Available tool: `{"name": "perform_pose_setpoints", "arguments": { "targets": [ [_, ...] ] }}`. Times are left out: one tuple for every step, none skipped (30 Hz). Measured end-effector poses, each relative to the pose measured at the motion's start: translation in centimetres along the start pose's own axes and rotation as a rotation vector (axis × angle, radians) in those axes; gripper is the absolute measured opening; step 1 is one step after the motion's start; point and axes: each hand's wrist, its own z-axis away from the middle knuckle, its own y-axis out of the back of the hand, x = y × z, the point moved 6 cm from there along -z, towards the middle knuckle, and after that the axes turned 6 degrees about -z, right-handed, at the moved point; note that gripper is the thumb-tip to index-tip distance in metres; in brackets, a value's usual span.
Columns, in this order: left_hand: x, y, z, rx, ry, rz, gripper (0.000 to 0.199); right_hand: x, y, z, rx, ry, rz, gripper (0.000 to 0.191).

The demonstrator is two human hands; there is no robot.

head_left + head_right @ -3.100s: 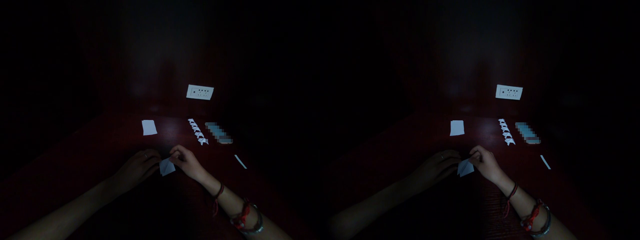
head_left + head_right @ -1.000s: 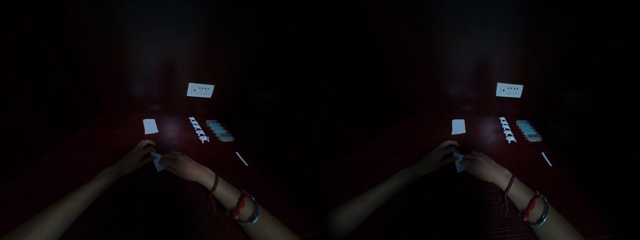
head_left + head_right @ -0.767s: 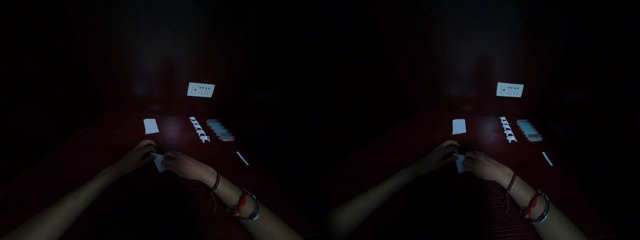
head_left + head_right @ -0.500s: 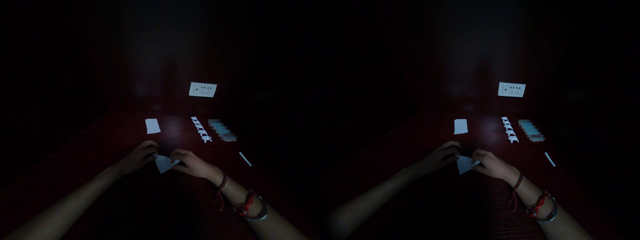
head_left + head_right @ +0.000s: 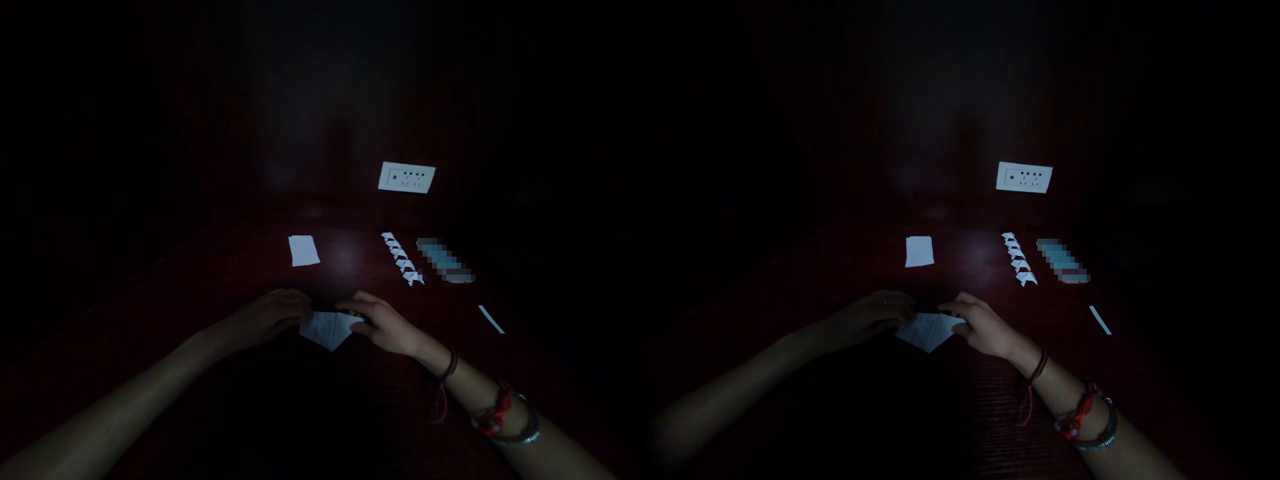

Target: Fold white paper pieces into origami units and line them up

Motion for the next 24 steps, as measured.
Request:
{"name": "perform_pose_setpoints", "arguments": {
  "targets": [
    [0.1,0.0,0.1,-0.027,0.014,-0.029,0.018,0.0,0.0,0.0,-0.006,0.002,0.001,0.038],
    [0.1,0.1,0.2,-0.051,0.035,-0.055,0.02,0.0,-0.1,0.0,-0.011,0.004,-0.001,0.036],
    [0.2,0.2,0.3,-0.07,0.059,-0.072,0.022,0.0,-0.1,0.0,-0.013,0.006,-0.005,0.033],
    [0.2,0.4,0.4,-0.086,0.085,-0.083,0.023,-0.1,-0.1,0.0,-0.01,0.008,-0.012,0.031],
    [0.3,0.6,0.4,-0.098,0.104,-0.089,0.024,-0.1,0.0,0.0,-0.003,0.011,-0.021,0.029],
    [0.5,0.8,0.4,-0.108,0.115,-0.093,0.025,-0.2,0.0,0.0,0.002,0.017,-0.03,0.029],
    [0.7,1.0,0.4,-0.119,0.121,-0.099,0.025,-0.3,0.0,0.0,0.001,0.025,-0.04,0.03],
    [0.8,1.0,0.4,-0.124,0.125,-0.108,0.025,-0.4,0.0,0.0,-0.004,0.035,-0.05,0.032],
    [1.0,1.0,0.3,-0.127,0.127,-0.121,0.025,-0.5,0.0,0.0,-0.015,0.044,-0.058,0.036],
    [1.2,1.0,0.3,-0.126,0.128,-0.139,0.025,-0.5,-0.1,0.0,-0.03,0.051,-0.062,0.041],
    [1.4,0.9,0.2,-0.119,0.125,-0.159,0.025,-0.5,-0.2,0.0,-0.043,0.054,-0.063,0.045],
    [1.6,0.8,0.2,-0.111,0.122,-0.179,0.025,-0.5,-0.3,0.0,-0.051,0.054,-0.06,0.047],
    [1.7,0.7,0.2,-0.106,0.115,-0.198,0.025,-0.5,-0.3,0.0,-0.053,0.051,-0.057,0.049],
    [1.9,0.5,0.2,-0.103,0.102,-0.215,0.025,-0.4,-0.3,-0.1,-0.052,0.047,-0.054,0.049],
    [2.1,0.5,0.2,-0.102,0.084,-0.228,0.026,-0.4,-0.4,-0.1,-0.048,0.042,-0.052,0.049],
    [2.3,0.4,0.2,-0.101,0.067,-0.239,0.026,-0.4,-0.4,-0.1,-0.042,0.04,-0.049,0.049],
    [2.5,0.4,0.2,-0.105,0.049,-0.248,0.027,-0.4,-0.4,-0.1,-0.034,0.04,-0.045,0.049],
    [2.7,0.4,0.2,-0.109,0.033,-0.256,0.027,-0.5,-0.3,-0.1,-0.026,0.041,-0.038,0.049],
    [2.9,0.5,0.2,-0.112,0.024,-0.262,0.027,-0.6,-0.3,-0.2,-0.016,0.043,-0.03,0.049],
    [3.0,0.6,0.2,-0.118,0.023,-0.266,0.028,-0.7,-0.3,-0.2,-0.005,0.045,-0.021,0.05],
    [3.1,0.7,0.2,-0.125,0.029,-0.266,0.028,-0.8,-0.2,-0.2,0.008,0.045,-0.013,0.05],
    [3.2,0.7,0.2,-0.128,0.039,-0.266,0.028,-0.8,-0.1,-0.2,0.02,0.044,-0.006,0.051],
    [3.2,0.8,0.3,-0.129,0.054,-0.268,0.028,-0.9,0.0,-0.2,0.029,0.043,0.0,0.051],
    [3.2,0.8,0.3,-0.129,0.071,-0.274,0.028,-0.9,0.2,-0.2,0.033,0.045,0.007,0.05]
  ]
}}
